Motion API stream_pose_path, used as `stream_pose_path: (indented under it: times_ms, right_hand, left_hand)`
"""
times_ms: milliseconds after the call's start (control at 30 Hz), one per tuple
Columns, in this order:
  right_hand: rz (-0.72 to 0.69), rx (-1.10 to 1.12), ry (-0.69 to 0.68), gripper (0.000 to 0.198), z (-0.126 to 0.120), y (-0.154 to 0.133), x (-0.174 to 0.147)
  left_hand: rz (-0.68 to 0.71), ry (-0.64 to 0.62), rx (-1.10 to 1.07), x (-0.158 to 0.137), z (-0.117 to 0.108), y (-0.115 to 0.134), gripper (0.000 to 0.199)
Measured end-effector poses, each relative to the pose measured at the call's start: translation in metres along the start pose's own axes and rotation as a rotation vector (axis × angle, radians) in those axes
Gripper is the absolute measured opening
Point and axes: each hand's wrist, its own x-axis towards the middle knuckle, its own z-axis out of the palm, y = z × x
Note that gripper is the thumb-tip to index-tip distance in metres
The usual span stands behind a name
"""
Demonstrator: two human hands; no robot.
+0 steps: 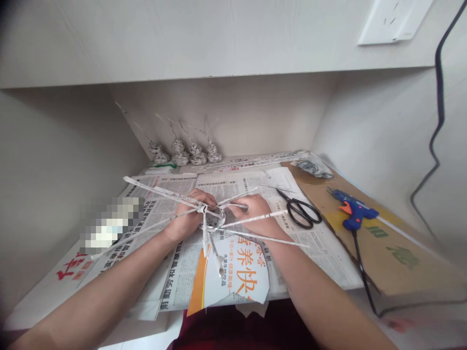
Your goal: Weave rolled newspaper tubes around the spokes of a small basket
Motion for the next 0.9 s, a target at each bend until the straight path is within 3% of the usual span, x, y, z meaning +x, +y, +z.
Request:
stream_pose_path:
  times_ms: [67,133,300,433,600,733,900]
  right_hand:
    - [-0.073,-0.145,0.004,0.017,0.0,-0.003,-0.001]
    - [-0.059,-0.159,0.05,0.02,0.003,-0.006,-0.001]
    - [0.095,0.323,0.149,0.031,0.018,-0.007,0.002]
    - [0.122,0.44,0.217,0.025,0.025,-0.005,0.002]
    - [-0.061,0.183,0.261,0.013,0.017,-0.014,-0.006]
    - [-0.212,-0.116,0.296,0.012,0.013,-0.022,-0.013]
    - [-0.394,-0.295,0.271,0.017,0.015,-0.022,-0.014]
  left_hand:
    - [0.019,0.004,-0.005,0.0,0.0,0.001,0.009]
    - [0.04,-0.008,-0.009,0.0,0.0,0.001,0.008]
    - [0.09,-0.035,-0.043,0.0,0.001,0.001,0.006]
    - [0.089,-0.029,-0.046,-0.001,0.002,0.003,0.006]
    - [0.048,0.005,-0.009,-0.002,0.004,0.006,0.006]
    - [-0.007,-0.004,0.037,-0.003,0.004,0.007,0.007]
    - [-0.017,-0.008,0.077,-0.002,0.002,0.007,0.009]
